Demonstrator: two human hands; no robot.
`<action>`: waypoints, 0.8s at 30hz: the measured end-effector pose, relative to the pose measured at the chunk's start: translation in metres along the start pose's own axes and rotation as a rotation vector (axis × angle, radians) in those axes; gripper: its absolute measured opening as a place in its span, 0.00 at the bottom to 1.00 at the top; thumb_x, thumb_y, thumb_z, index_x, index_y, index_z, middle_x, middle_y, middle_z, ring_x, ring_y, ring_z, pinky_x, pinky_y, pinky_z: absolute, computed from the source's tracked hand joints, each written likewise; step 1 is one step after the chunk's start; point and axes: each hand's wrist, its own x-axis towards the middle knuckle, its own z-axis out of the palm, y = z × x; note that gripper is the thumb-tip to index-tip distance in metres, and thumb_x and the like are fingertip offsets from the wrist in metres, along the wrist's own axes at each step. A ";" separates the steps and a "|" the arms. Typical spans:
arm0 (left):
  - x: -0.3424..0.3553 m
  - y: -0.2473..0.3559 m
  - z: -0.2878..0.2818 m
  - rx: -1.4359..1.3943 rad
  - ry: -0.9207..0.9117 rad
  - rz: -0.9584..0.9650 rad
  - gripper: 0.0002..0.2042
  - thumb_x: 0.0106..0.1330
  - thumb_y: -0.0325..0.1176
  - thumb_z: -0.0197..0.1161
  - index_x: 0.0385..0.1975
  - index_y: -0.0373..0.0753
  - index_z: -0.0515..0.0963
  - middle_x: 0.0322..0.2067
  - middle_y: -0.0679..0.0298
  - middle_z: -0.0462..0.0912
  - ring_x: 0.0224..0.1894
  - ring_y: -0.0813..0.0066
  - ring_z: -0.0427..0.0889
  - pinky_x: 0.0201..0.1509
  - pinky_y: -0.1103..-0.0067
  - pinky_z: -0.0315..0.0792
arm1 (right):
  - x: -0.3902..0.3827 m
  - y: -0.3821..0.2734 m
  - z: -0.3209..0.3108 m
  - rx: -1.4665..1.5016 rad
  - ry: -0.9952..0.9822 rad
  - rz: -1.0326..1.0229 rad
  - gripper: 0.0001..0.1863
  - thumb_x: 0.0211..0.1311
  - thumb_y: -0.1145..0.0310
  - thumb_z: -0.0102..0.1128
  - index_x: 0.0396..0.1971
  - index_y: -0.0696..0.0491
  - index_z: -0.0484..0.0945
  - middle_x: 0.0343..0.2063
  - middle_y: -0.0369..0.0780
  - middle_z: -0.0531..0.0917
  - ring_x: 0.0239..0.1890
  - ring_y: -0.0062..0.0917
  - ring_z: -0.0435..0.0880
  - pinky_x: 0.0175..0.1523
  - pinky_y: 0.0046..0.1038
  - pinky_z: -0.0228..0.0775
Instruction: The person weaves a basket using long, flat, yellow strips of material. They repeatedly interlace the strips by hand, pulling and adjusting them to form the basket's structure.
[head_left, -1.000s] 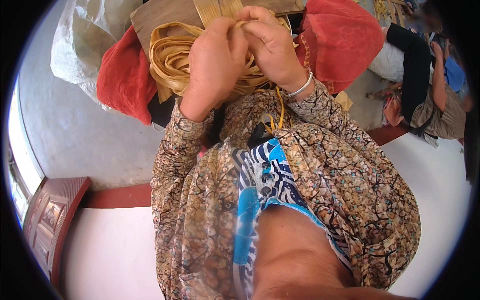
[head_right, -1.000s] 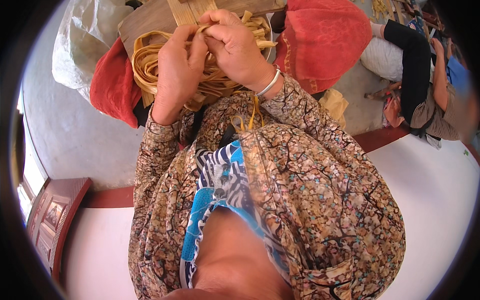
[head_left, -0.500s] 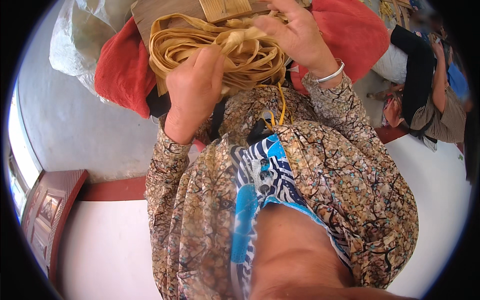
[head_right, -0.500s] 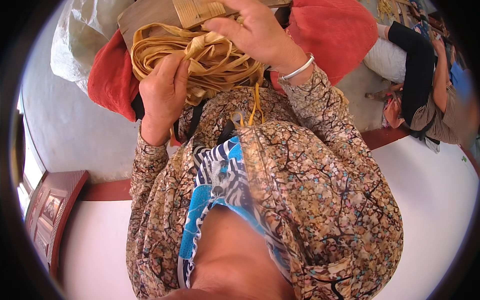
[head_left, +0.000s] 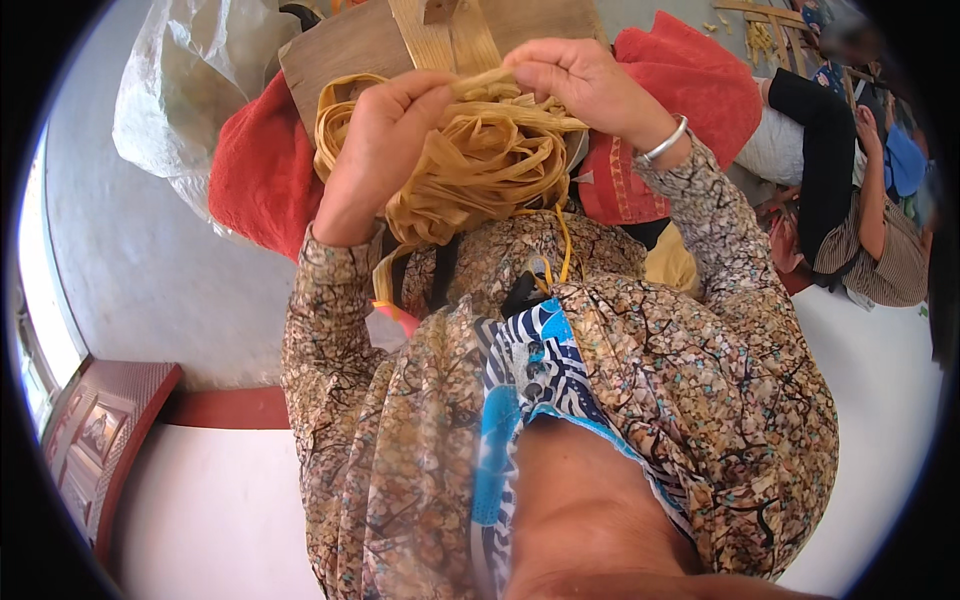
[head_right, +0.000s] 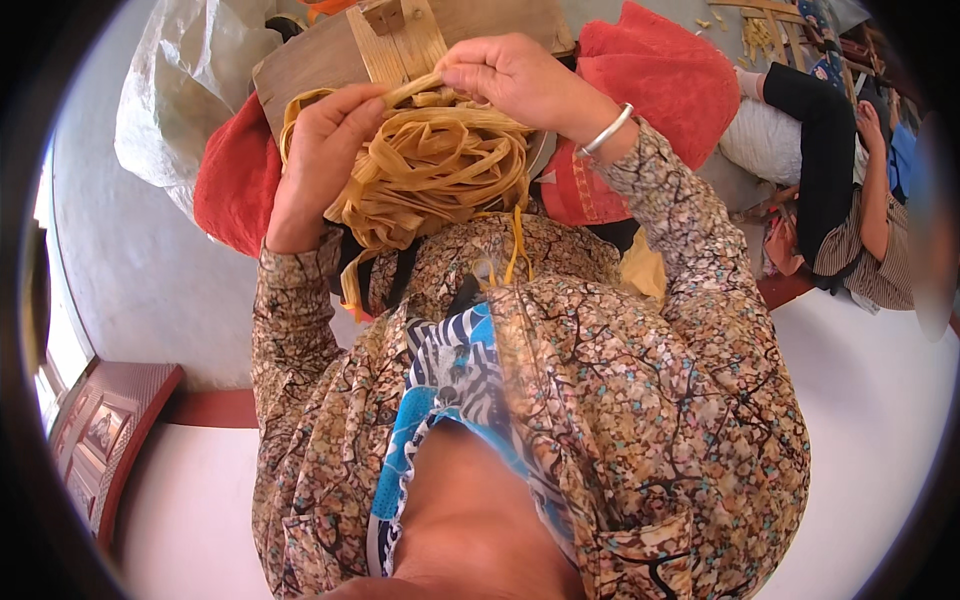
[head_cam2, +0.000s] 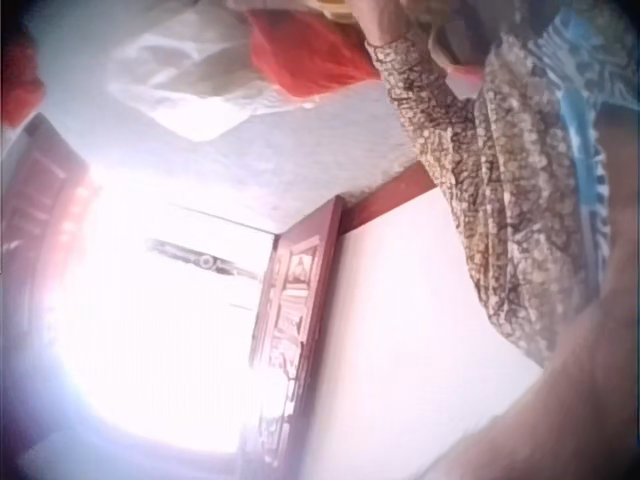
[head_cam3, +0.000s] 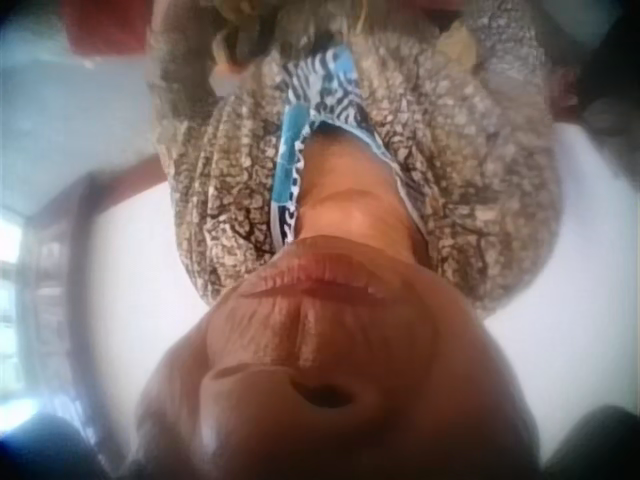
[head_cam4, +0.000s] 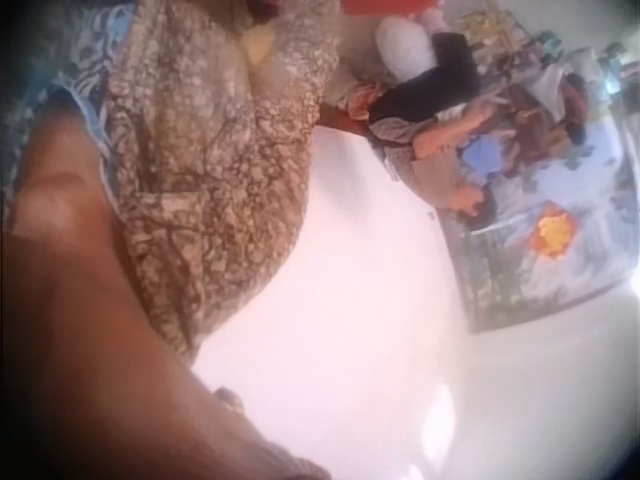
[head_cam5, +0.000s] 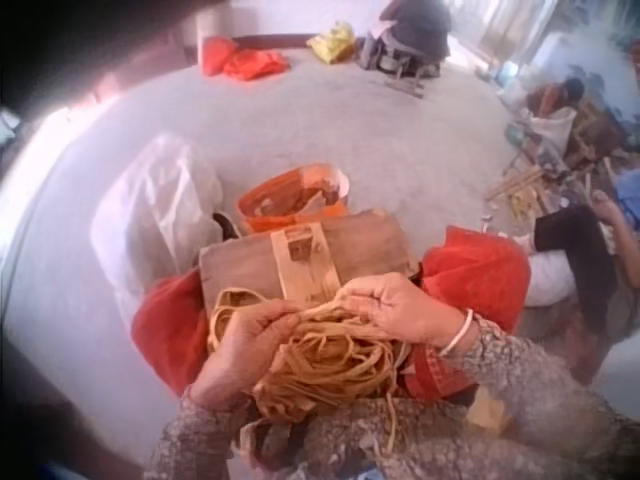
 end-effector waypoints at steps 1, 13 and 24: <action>0.009 -0.007 -0.004 -0.006 0.048 -0.006 0.11 0.70 0.29 0.55 0.44 0.29 0.78 0.29 0.71 0.77 0.33 0.85 0.73 0.38 0.87 0.68 | 0.009 0.006 0.007 0.032 0.065 -0.006 0.12 0.70 0.64 0.54 0.42 0.57 0.79 0.25 0.30 0.77 0.27 0.12 0.73 0.33 0.17 0.68; 0.067 -0.048 -0.003 0.502 0.415 0.174 0.06 0.66 0.28 0.57 0.33 0.32 0.75 0.23 0.67 0.78 0.26 0.84 0.74 0.30 0.82 0.69 | 0.048 0.053 0.022 -0.469 0.411 -0.082 0.08 0.62 0.65 0.57 0.37 0.53 0.79 0.26 0.38 0.82 0.29 0.30 0.79 0.37 0.30 0.70; -0.012 -0.009 0.047 -0.337 0.064 -0.077 0.07 0.71 0.28 0.50 0.43 0.32 0.72 0.25 0.66 0.77 0.23 0.85 0.70 0.26 0.89 0.61 | 0.013 -0.020 0.058 -0.577 0.501 -0.282 0.09 0.61 0.60 0.61 0.29 0.50 0.81 0.19 0.38 0.78 0.24 0.33 0.79 0.31 0.31 0.69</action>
